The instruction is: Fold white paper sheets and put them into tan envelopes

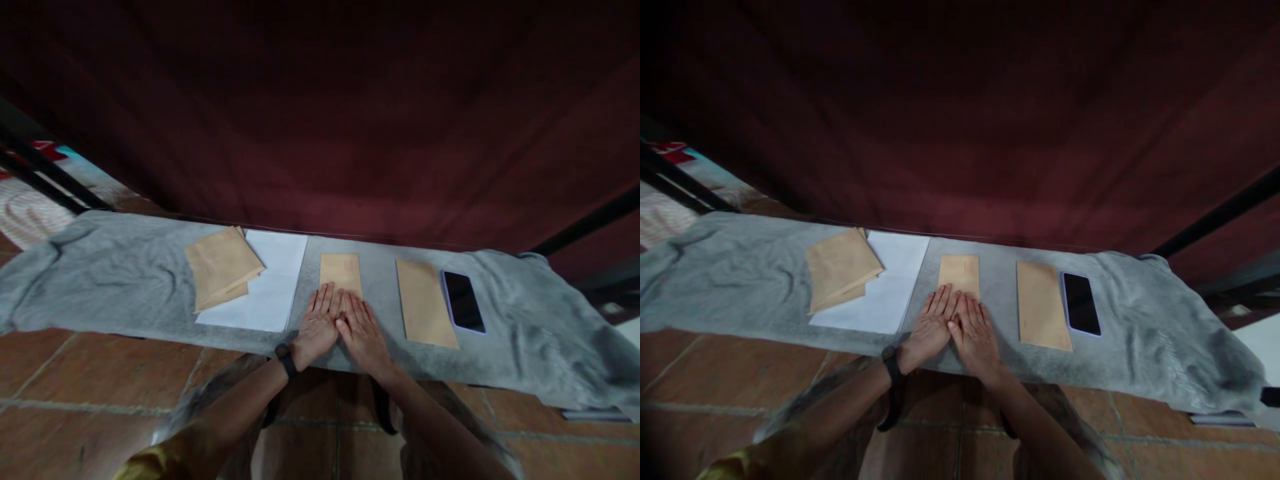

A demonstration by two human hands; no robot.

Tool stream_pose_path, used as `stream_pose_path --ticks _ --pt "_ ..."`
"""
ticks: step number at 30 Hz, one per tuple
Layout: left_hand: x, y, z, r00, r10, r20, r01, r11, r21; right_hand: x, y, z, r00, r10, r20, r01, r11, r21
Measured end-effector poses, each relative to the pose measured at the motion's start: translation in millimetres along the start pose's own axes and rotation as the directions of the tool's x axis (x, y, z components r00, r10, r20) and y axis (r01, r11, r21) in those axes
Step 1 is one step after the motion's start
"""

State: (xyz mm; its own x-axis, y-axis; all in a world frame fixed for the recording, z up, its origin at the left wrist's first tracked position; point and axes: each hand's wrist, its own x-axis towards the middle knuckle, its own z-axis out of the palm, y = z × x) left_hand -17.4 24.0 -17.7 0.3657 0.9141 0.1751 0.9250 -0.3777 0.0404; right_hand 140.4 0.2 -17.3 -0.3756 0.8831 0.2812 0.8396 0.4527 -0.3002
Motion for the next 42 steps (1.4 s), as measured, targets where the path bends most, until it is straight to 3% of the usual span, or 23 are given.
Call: stream_pose_path --ticks 7,13,18,24,29,35,39,42 --pt "-6 -9 -7.4 0.990 -0.141 -0.021 0.140 0.989 -0.057 -3 23 -7 0.999 0.024 0.049 -0.016 0.987 -0.160" --pt "-10 -11 -14.7 0.991 -0.136 0.009 0.135 0.964 -0.228 -1 26 -9 0.996 0.057 0.069 -0.049 0.993 -0.103" --pt "-5 -1 -24.9 0.969 -0.239 0.058 0.240 0.874 -0.423 -2 27 -6 0.996 0.052 0.071 -0.046 0.995 -0.085" --pt "-2 7 -19.1 0.948 -0.313 0.067 0.237 0.547 -0.803 -3 29 -3 0.997 0.049 0.065 -0.043 0.994 -0.105" --pt "3 0 -18.2 0.934 -0.349 0.074 0.231 0.434 -0.871 5 26 -10 0.998 0.053 0.035 -0.052 0.997 -0.053" --pt "23 -6 -37.8 0.909 -0.411 0.071 0.183 0.240 -0.953 15 2 -22 0.998 -0.053 0.035 0.051 0.998 0.046" --pt "26 1 -58.8 0.922 -0.354 0.159 0.137 -0.087 -0.987 26 -2 -28 0.996 0.081 -0.025 -0.075 0.983 0.166" --pt "26 4 -68.1 0.901 -0.347 0.260 0.143 -0.328 -0.934 39 5 -38 0.966 0.234 -0.112 -0.147 0.850 0.506"
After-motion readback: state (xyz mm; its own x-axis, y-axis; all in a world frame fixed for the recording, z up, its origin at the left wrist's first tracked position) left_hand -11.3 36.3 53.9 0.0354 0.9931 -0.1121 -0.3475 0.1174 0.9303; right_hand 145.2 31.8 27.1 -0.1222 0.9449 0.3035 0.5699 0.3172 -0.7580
